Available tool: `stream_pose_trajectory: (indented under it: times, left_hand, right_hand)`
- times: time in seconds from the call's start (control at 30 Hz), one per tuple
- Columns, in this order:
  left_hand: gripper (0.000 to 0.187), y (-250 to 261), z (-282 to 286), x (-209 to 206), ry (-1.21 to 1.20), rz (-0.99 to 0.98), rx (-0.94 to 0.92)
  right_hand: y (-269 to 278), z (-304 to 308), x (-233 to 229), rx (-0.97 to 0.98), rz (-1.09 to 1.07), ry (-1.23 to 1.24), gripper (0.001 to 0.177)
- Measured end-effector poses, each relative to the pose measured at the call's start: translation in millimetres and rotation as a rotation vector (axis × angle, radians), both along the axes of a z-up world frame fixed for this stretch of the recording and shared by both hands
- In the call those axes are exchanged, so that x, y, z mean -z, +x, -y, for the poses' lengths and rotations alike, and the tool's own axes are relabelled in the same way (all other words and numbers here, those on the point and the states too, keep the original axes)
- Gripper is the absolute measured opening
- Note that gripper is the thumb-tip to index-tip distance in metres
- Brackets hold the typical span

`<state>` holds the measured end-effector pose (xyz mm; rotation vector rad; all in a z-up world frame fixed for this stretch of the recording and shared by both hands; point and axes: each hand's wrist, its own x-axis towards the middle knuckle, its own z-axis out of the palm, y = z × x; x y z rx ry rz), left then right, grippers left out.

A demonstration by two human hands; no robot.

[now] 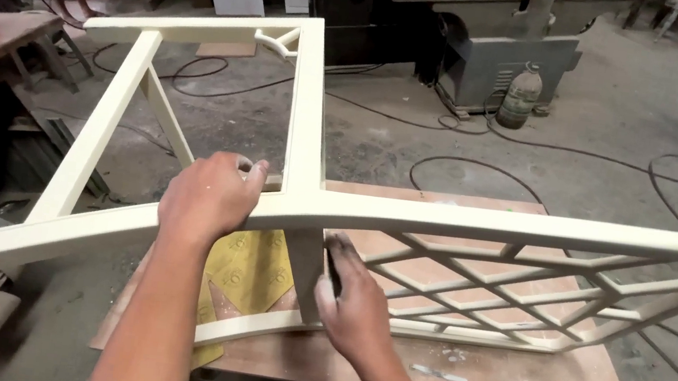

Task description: Sanding the wooden lattice of a chair backrest to prepare it for finishing.

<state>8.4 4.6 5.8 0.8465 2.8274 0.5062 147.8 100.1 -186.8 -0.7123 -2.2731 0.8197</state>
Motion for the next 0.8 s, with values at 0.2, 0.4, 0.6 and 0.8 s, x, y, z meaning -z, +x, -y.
stream_pose_trajectory:
  times: [0.2, 0.4, 0.6, 0.8]
  left_hand:
    - [0.048, 4, 1, -1, 0.006, 0.008, -0.026]
    - [0.048, 4, -2, -2, -0.007, 0.0, -0.017]
    - [0.051, 7, -3, -2, -0.009, -0.017, -0.037]
    - [0.052, 3, -5, 2, -0.01, -0.036, -0.021]
  right_hand:
    - [28, 14, -15, -0.08, -0.008, -0.035, 0.066]
    - [28, -7, -12, -0.109, -0.08, -0.076, 0.058]
    - [5, 6, 4, 0.054, 0.052, -0.118, 0.058]
    - [-14, -23, 14, 0.065, -0.056, -0.13, 0.052]
